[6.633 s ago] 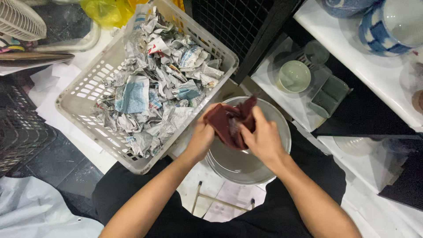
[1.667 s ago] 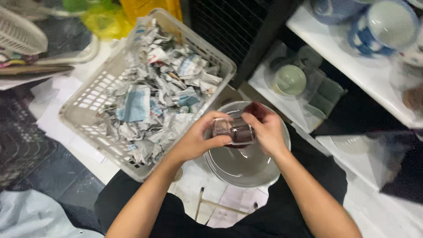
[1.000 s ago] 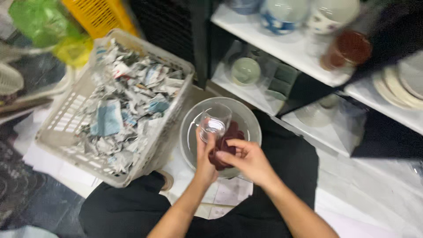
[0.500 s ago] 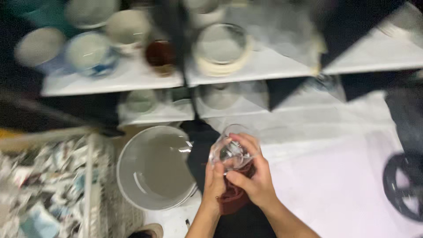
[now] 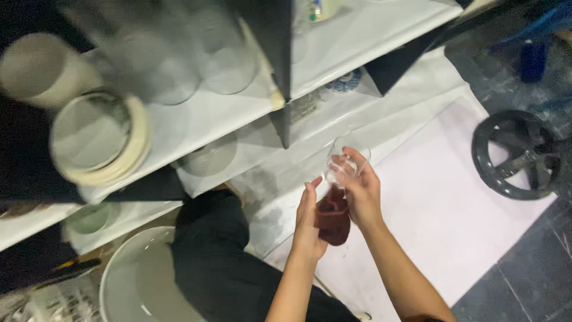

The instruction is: The person washes a glass, a bowl, and a small cup in a bucket of water, then dries each with a cloth and places them on a nearby shelf.

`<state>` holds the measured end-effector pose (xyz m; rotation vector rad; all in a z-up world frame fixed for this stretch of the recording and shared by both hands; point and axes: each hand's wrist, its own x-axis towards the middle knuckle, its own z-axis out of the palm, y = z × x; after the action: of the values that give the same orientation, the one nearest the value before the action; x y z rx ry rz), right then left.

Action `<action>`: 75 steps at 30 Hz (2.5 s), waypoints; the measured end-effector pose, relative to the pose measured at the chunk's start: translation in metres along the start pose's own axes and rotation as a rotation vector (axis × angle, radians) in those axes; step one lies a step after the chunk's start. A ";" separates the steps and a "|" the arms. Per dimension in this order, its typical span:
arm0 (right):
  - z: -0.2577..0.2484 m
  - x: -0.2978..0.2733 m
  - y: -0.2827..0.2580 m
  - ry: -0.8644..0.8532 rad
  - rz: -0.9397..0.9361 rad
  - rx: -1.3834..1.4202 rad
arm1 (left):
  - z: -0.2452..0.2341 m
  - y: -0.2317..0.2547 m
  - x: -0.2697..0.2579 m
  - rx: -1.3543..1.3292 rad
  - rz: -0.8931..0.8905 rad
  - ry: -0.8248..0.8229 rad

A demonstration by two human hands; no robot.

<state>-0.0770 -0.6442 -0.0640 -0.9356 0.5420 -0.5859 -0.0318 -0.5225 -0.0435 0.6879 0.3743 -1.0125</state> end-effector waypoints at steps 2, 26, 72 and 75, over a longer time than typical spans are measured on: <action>-0.022 0.026 0.002 0.037 0.014 0.088 | -0.007 -0.014 0.005 -0.038 -0.056 0.024; 0.059 0.227 0.089 -0.159 -0.691 -1.329 | -0.049 -0.052 0.036 0.077 -0.068 0.371; 0.406 -0.218 0.194 -1.405 0.056 -0.702 | -0.351 0.158 -0.359 -0.363 0.939 0.473; 0.439 -0.237 0.229 -1.447 0.281 -0.691 | -0.372 0.163 -0.366 -0.367 1.018 0.577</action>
<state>0.0926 -0.1252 -0.0057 -1.6046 -0.4895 0.6328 -0.0619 0.0235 -0.0459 0.6970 0.5979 0.2367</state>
